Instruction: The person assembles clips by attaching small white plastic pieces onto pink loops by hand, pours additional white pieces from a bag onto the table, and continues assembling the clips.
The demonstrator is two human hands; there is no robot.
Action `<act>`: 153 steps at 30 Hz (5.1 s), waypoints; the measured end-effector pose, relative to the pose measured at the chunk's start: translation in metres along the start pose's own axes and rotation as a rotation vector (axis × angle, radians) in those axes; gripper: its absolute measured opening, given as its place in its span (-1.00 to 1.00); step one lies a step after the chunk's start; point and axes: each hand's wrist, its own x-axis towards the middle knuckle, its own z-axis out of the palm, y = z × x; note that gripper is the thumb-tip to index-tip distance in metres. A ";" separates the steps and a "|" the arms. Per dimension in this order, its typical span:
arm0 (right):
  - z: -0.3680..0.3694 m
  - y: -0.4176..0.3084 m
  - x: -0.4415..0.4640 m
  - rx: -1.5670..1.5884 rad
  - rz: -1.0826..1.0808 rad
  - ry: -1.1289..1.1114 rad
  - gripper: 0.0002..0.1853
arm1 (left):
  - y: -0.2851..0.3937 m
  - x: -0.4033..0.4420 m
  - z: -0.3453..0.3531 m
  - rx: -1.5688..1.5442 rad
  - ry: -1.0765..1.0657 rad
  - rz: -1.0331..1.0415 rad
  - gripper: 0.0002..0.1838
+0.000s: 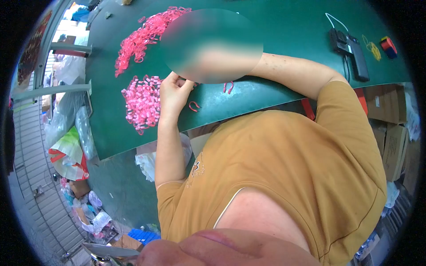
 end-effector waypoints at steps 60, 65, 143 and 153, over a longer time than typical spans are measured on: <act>0.017 -0.005 0.023 0.299 0.279 0.202 -0.87 | -0.017 0.006 -0.004 -0.293 0.203 -0.039 -0.85; 0.019 -0.008 0.024 0.242 0.245 0.250 -0.87 | -0.015 0.007 -0.004 -0.236 0.209 -0.044 -0.84; -0.019 -0.002 0.019 -0.095 0.087 -0.154 -0.81 | -0.007 0.001 0.004 0.461 0.148 0.646 -0.85; -0.015 -0.010 0.010 0.001 0.104 -0.122 -0.84 | -0.010 -0.014 0.009 0.607 0.177 0.742 -0.87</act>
